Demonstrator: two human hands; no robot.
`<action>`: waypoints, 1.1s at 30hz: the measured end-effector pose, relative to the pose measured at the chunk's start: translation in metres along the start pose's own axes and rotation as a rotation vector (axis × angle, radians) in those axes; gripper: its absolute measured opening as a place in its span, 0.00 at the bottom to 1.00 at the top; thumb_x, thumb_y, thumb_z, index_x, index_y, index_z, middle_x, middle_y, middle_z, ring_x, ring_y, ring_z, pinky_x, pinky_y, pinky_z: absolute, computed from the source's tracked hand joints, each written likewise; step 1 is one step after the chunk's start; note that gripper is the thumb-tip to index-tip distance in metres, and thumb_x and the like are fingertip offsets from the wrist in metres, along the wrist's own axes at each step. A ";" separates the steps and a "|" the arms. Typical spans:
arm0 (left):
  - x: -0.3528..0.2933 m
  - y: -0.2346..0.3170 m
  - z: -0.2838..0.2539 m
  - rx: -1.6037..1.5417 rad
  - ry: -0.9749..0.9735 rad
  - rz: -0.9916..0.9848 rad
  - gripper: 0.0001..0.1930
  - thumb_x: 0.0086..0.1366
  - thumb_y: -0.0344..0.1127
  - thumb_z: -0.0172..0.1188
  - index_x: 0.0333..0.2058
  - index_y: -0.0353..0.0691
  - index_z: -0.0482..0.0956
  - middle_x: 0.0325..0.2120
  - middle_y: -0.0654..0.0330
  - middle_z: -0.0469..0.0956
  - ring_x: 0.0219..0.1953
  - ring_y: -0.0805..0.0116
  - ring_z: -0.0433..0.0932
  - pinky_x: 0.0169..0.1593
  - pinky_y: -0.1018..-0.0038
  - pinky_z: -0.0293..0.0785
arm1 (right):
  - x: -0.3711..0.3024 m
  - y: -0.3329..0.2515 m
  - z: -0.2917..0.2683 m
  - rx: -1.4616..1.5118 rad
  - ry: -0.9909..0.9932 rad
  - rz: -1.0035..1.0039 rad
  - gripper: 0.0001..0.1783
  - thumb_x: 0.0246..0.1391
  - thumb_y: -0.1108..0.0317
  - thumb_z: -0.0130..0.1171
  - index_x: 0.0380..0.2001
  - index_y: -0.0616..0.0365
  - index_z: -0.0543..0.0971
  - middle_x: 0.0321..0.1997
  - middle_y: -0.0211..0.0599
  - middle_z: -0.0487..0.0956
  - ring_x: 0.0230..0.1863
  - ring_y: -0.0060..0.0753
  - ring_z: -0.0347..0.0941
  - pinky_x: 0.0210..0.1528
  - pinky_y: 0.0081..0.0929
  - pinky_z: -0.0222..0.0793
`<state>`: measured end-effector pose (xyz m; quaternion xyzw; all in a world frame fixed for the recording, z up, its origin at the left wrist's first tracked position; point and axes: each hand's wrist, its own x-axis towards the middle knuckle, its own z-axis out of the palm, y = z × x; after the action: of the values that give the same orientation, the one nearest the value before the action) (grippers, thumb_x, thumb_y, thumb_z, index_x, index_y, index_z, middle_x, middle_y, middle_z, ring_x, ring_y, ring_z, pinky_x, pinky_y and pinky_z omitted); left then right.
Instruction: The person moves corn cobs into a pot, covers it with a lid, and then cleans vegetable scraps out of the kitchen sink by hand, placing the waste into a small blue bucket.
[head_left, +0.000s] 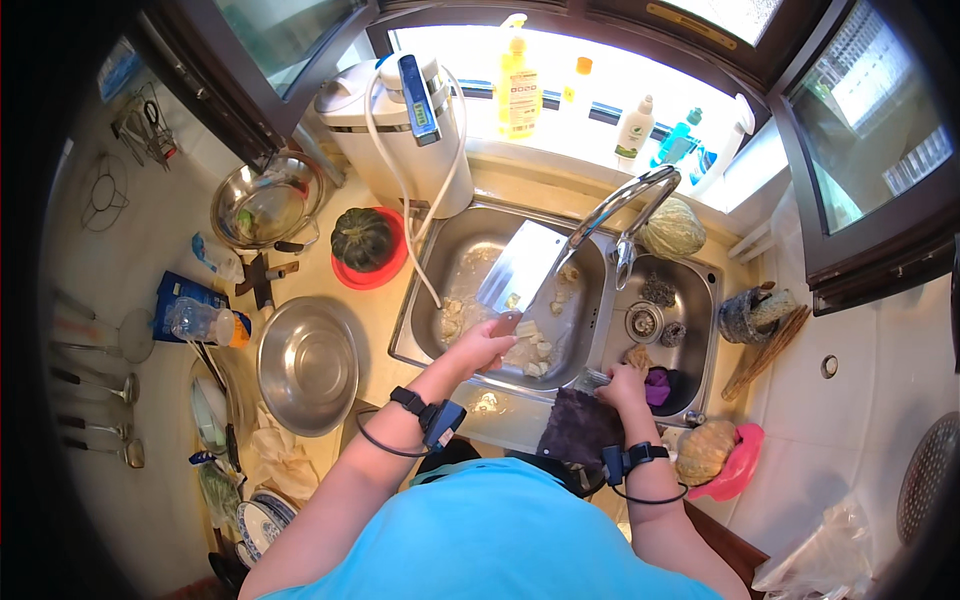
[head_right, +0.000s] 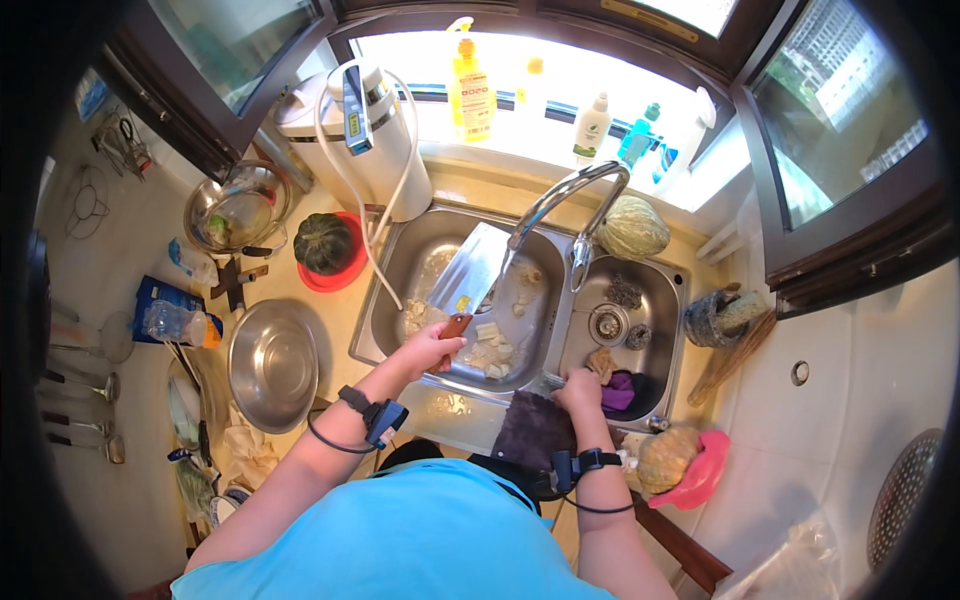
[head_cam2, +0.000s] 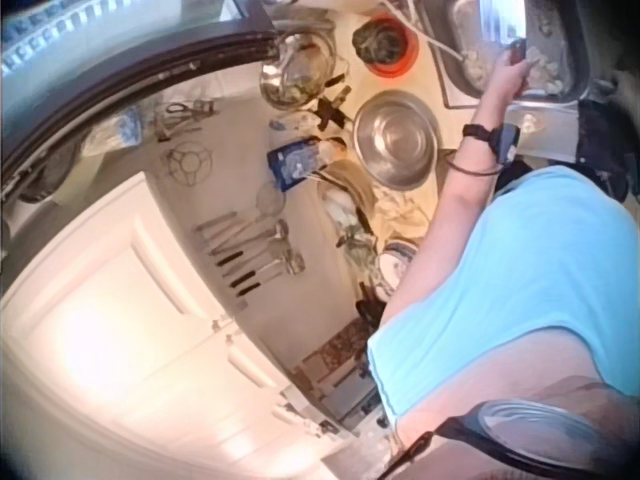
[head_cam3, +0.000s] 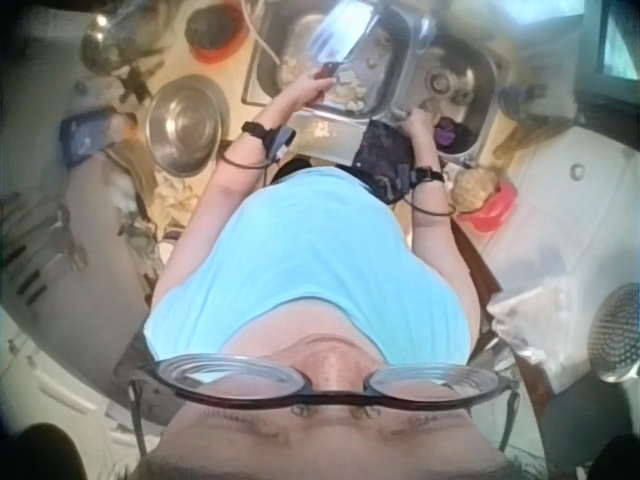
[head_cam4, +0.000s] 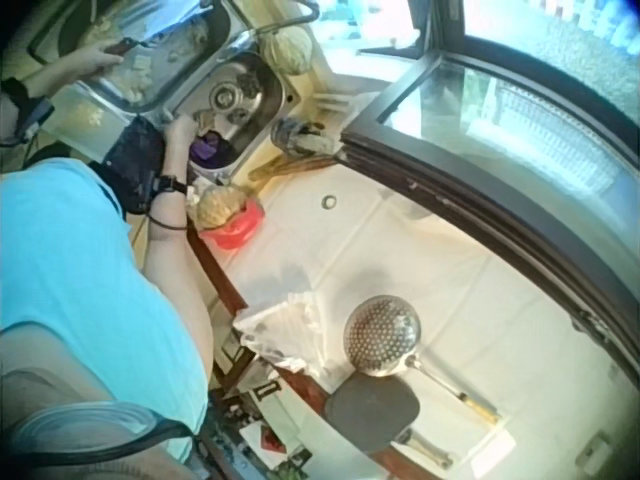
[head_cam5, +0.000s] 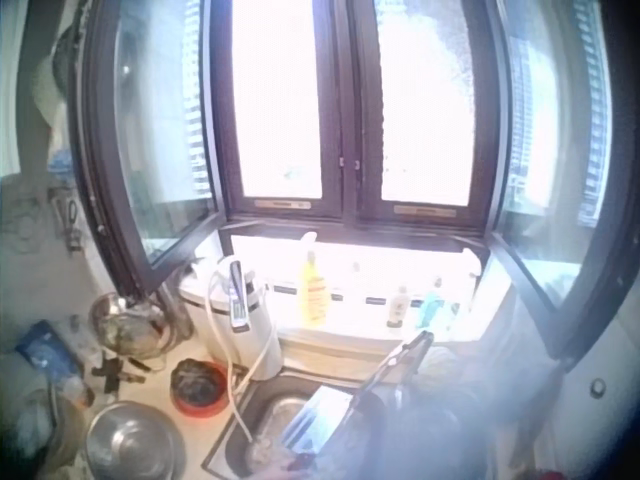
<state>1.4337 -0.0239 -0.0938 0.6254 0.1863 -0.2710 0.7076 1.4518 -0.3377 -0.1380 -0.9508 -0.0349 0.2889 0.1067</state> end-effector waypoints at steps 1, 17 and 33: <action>0.000 -0.002 -0.002 -0.001 -0.016 -0.005 0.24 0.58 0.37 0.59 0.53 0.39 0.68 0.19 0.67 0.68 0.15 0.78 0.67 0.16 0.81 0.60 | -0.001 -0.001 -0.003 0.012 0.025 0.012 0.26 0.29 0.58 0.72 0.37 0.55 0.80 0.41 0.46 0.78 0.45 0.48 0.73 0.51 0.38 0.68; 0.003 -0.007 0.023 0.161 -0.049 0.062 0.16 0.58 0.43 0.60 0.40 0.41 0.72 0.21 0.68 0.72 0.15 0.79 0.69 0.18 0.81 0.63 | 0.015 -0.158 -0.060 -0.031 0.185 -0.761 0.25 0.60 0.55 0.40 0.57 0.54 0.69 0.66 0.37 0.62 0.70 0.38 0.49 0.70 0.48 0.34; -0.040 -0.017 -0.003 -0.133 0.006 -0.169 0.08 0.57 0.37 0.58 0.30 0.41 0.69 0.19 0.66 0.68 0.15 0.75 0.69 0.15 0.79 0.59 | 0.060 -0.145 -0.069 -0.189 0.543 0.046 0.41 0.56 0.47 0.46 0.64 0.65 0.54 0.71 0.47 0.48 0.73 0.44 0.37 0.71 0.45 0.32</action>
<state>1.3924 -0.0162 -0.0838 0.5600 0.2581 -0.3151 0.7214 1.5390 -0.2008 -0.0824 -0.9996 -0.0100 0.0214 0.0165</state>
